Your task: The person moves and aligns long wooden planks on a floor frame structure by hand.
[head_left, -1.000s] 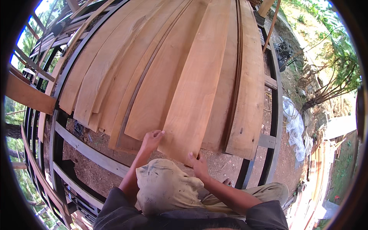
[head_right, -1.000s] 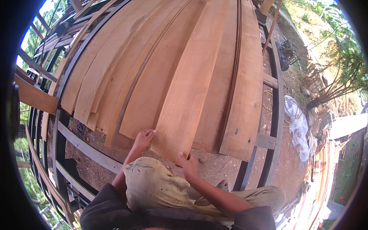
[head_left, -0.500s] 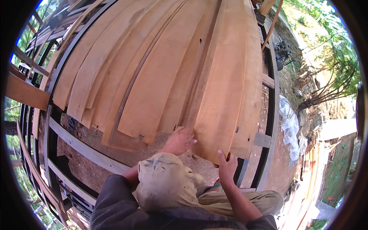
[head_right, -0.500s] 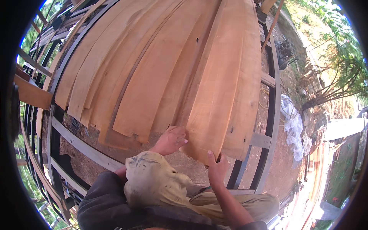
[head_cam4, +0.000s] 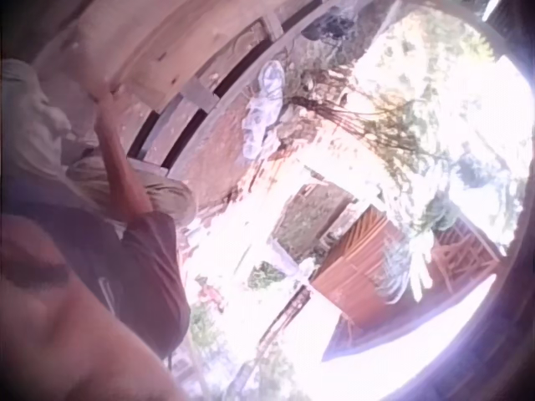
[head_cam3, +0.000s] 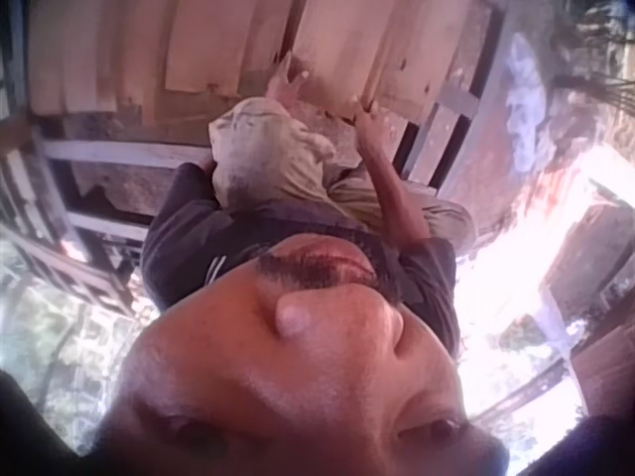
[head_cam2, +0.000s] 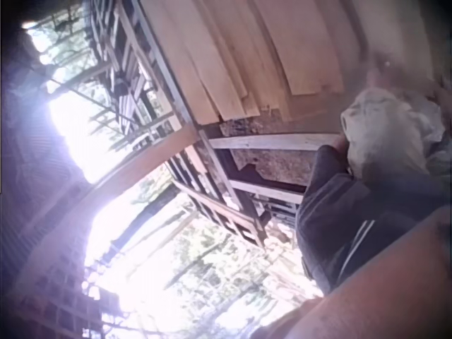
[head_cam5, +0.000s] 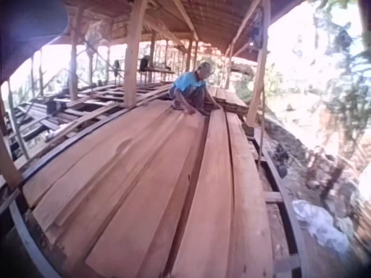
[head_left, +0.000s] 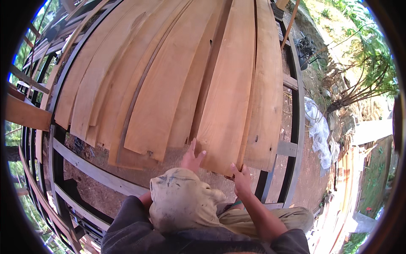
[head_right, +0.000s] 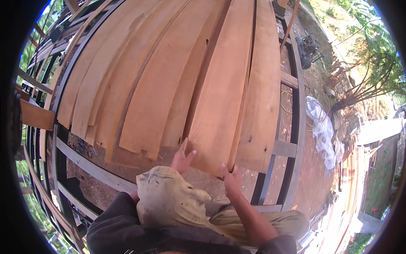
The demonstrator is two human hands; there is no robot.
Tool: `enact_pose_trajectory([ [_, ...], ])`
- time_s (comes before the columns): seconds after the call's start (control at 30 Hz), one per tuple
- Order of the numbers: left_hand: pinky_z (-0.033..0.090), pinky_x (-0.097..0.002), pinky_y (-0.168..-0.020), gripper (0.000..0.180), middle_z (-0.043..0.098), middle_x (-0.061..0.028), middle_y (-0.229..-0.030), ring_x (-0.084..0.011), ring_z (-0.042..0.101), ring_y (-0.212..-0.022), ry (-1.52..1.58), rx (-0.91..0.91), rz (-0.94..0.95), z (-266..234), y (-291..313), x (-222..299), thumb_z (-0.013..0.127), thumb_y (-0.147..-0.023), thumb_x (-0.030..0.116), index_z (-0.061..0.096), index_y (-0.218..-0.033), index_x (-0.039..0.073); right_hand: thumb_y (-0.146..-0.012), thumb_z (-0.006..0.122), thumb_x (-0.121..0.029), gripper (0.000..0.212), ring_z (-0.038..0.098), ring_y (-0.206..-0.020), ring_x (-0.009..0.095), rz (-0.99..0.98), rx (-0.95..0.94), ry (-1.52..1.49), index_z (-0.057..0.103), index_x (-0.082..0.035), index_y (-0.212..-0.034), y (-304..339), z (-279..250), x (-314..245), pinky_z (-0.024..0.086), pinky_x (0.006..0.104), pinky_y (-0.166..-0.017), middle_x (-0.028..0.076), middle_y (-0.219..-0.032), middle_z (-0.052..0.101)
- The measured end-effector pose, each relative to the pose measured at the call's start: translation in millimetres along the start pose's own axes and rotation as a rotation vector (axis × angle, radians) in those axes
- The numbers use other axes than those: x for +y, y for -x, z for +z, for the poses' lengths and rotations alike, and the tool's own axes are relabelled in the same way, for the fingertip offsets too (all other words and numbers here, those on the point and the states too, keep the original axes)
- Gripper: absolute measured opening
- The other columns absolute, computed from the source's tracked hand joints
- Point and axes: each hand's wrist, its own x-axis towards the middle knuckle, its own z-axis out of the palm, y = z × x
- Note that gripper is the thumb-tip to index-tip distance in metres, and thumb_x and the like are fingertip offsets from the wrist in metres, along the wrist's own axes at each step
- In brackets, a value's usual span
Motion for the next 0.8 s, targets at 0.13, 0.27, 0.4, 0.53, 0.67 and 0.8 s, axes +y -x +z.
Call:
enact_pose_trajectory([
  [0.13,0.037,-0.0437,-0.115,0.082,0.047,-0.0239,-0.151,-0.0387,0.044,-0.142,0.041,0.083,0.034,-24.9,6.0,-17.2,0.071,-0.090,0.032,0.033,-0.155,0.000,-0.101,0.064,-0.028,0.038,0.070,-0.091,0.021,0.049,-0.096,-0.128,0.051,0.000,-0.124,4.8,23.2,9.0,0.062,0.0372,-0.079,0.011,-0.113,0.064],
  [0.27,0.034,-0.0429,-0.117,0.085,0.044,-0.0265,-0.153,-0.0381,0.042,-0.143,-0.095,0.032,0.002,-44.4,11.0,12.1,0.071,-0.089,0.030,0.029,-0.156,-0.002,-0.103,0.058,-0.036,0.041,0.071,-0.089,0.024,0.140,-0.114,0.043,0.057,0.002,-0.119,4.5,43.0,13.4,0.059,0.0369,-0.073,0.013,-0.103,0.067],
  [0.4,0.031,-0.0414,-0.119,0.088,0.040,-0.0272,-0.155,-0.0379,0.037,-0.146,-0.127,-0.051,0.023,-33.2,12.3,31.0,0.070,-0.091,0.030,0.023,-0.157,-0.005,-0.102,0.048,-0.059,0.064,0.072,-0.079,0.022,0.226,-0.108,0.547,0.056,0.000,-0.128,-19.0,-8.6,90.0,0.052,0.0320,-0.066,0.014,-0.107,0.069],
  [0.53,0.030,-0.0394,-0.120,0.081,0.038,-0.0289,-0.156,-0.0356,0.036,-0.147,0.130,0.071,0.114,-39.9,-12.6,-18.8,0.064,-0.097,0.032,0.024,-0.157,-0.004,-0.101,0.043,-0.066,0.074,0.072,-0.084,0.023,0.318,-0.084,0.577,0.056,-0.001,-0.132,-6.5,-10.4,84.1,0.052,0.0348,-0.068,0.013,-0.109,0.070],
  [0.67,0.029,-0.0387,-0.120,0.076,0.038,-0.0286,-0.156,-0.0333,0.037,-0.147,0.146,-0.028,0.120,-32.8,-26.6,-32.7,0.063,-0.099,0.029,0.026,-0.155,-0.007,-0.103,0.040,-0.063,0.070,0.066,-0.107,0.025,0.415,-0.134,0.177,0.052,-0.005,-0.140,0.0,-11.1,73.9,0.052,0.0410,-0.084,0.013,-0.126,0.066],
  [0.8,0.025,-0.0387,-0.122,0.080,0.034,-0.0265,-0.159,-0.0326,0.031,-0.150,0.264,-0.098,0.074,-17.5,-26.2,-23.3,0.064,-0.098,0.029,0.024,-0.155,-0.009,-0.100,0.050,-0.061,0.072,0.051,-0.134,0.028,0.450,-0.350,-0.349,0.045,-0.005,-0.144,18.4,18.2,62.7,0.045,0.0469,-0.104,0.010,-0.147,0.052],
])
